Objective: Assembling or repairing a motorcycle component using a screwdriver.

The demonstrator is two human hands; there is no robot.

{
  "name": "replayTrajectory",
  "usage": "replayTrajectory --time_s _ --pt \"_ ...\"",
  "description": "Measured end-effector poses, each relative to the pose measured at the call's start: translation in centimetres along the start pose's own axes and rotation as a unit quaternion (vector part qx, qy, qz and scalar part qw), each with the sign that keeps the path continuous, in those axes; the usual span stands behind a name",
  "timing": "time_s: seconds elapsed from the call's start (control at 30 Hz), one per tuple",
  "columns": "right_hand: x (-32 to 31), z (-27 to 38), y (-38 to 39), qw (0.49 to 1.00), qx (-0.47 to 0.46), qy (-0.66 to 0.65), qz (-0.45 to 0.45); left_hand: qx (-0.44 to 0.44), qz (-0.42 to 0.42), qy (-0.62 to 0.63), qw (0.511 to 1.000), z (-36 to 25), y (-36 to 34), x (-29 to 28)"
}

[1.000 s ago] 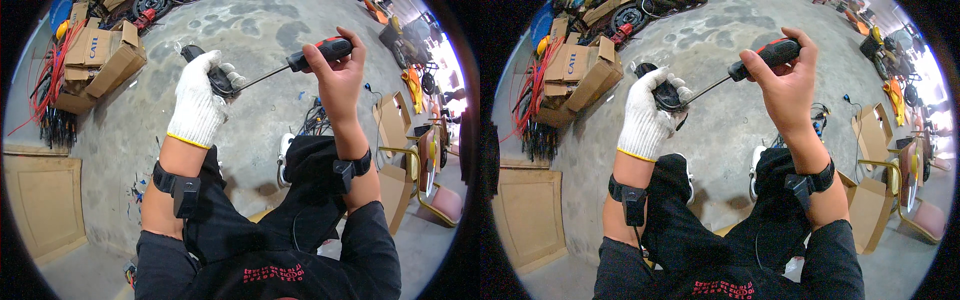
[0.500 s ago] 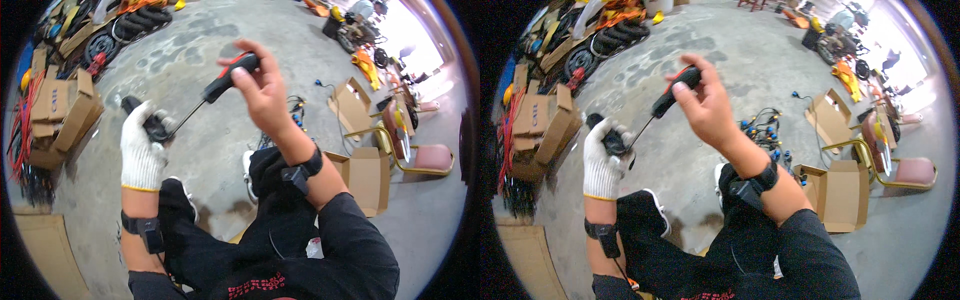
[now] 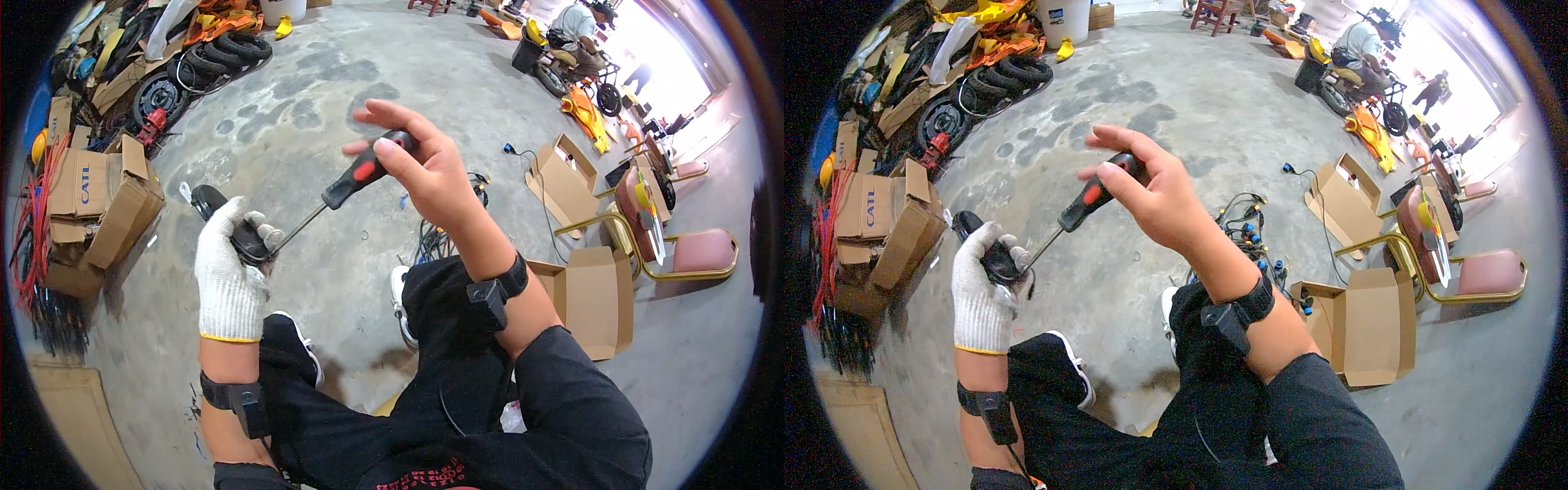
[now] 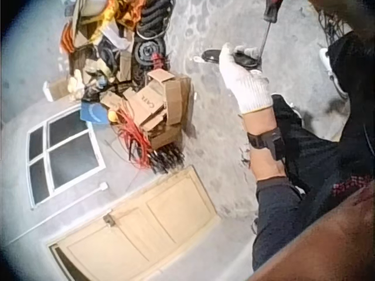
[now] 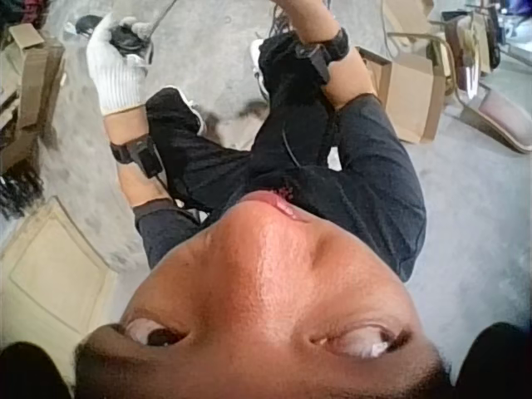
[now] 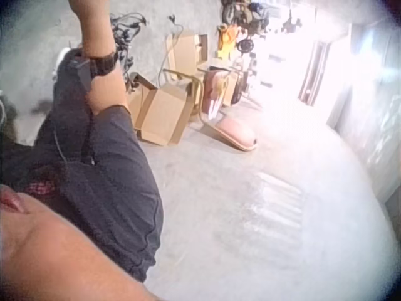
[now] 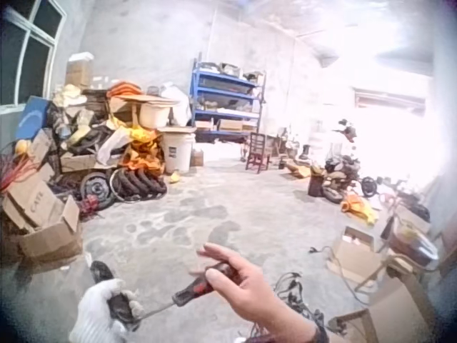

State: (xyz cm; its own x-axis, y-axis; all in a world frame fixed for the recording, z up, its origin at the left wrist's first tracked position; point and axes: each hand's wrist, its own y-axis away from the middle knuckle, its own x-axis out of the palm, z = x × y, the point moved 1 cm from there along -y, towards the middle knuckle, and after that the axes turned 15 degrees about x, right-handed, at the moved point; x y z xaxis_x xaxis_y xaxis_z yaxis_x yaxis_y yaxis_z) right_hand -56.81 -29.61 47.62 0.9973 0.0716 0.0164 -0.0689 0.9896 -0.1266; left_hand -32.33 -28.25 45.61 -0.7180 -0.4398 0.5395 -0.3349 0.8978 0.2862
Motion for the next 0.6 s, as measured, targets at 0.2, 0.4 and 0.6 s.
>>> replayTrajectory --time_s 0.2,0.4,0.6 --pt "-1.1 -1.3 -1.1 0.952 0.25 0.161 -0.074 0.034 0.019 -0.038 0.999 0.2 0.0 0.8" --pt "-0.4 -1.7 -1.0 0.997 -0.075 -0.02 -0.005 0.04 0.017 -0.012 0.999 0.1 -0.6 0.2" --pt "-1.1 -1.1 -0.9 0.947 0.245 0.203 -0.046 0.024 0.011 -0.028 0.999 0.1 -0.6 0.3"
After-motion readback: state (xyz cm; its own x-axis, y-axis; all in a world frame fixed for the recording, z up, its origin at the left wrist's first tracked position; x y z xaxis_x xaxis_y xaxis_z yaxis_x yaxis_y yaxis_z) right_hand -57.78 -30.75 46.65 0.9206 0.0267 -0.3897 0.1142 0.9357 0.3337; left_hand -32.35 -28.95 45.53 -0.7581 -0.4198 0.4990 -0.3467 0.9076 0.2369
